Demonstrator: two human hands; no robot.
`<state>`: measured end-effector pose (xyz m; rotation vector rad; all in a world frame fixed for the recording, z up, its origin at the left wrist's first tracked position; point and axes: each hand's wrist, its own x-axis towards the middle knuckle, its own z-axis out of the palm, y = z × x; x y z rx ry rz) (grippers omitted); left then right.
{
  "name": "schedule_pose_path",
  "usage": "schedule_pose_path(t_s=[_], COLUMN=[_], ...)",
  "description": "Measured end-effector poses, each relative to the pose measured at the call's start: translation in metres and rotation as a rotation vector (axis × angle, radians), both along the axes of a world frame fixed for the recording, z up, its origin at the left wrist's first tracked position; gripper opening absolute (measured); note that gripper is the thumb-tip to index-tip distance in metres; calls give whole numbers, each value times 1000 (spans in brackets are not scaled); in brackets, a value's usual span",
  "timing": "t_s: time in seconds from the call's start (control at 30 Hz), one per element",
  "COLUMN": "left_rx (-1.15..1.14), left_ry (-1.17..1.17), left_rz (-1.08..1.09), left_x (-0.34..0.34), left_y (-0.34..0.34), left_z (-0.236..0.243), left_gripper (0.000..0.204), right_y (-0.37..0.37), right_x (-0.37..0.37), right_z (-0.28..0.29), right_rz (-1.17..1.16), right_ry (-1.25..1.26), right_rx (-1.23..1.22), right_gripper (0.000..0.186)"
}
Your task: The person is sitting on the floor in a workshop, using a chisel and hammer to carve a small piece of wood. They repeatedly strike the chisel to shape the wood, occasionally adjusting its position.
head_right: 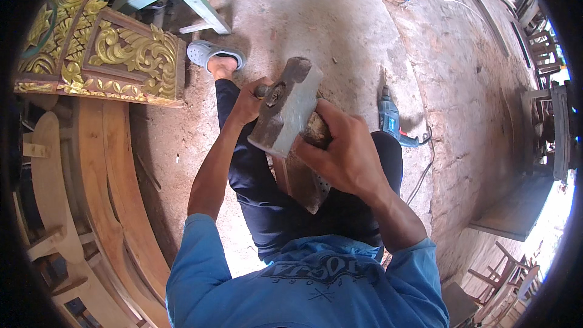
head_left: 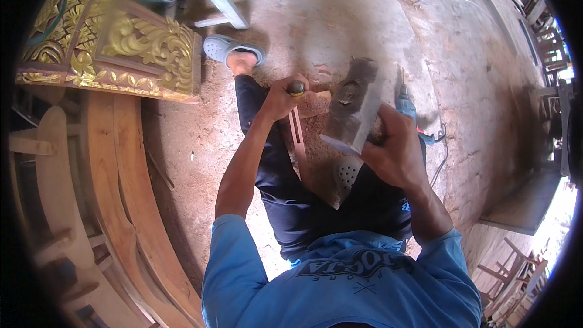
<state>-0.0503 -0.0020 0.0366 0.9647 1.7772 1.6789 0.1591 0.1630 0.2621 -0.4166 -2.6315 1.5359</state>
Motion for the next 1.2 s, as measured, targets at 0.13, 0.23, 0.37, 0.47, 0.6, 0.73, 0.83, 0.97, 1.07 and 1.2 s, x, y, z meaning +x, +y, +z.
schedule_pose_path(t_s=[0.13,0.23,0.37,0.47,0.6,0.73,0.83,0.97,1.07,1.2], left_rx=[2,7,61,16,77,9,-66,124,19,59], left_ry=[-5,-44,-109,24,-50,117,53,-97,19,133], left_rz=[31,86,185,256,183,395,391,400,468,341], left_x=[8,15,32,38,32,19,11,8,13,8], left_y=[-3,-7,-15,-16,-11,-4,0,0,-5,-9], left_z=[-5,-5,-2,-2,-10,-28,-41,-47,-43,-29], left_gripper=[16,17,17,24,42,38,31,30,30,25], right_y=[-4,-17,-29,-23,-10,-8,2,-11,-29,-15], right_x=[1,-32,-74,-72,-64,-62,-63,-79,-97,-92], right_z=[-25,-71,-119,-102,-21,52,70,3,-80,-123], right_rz=[48,18,72,108,143,70,111,-8,128,224], right_ry=[407,309,-125,19,227,545,567,875,-110,-183], right_rx=[23,62,411,393,235,103,-29,97,412,485], right_gripper=[31,29,30,31,27,32,40,46,40,30])
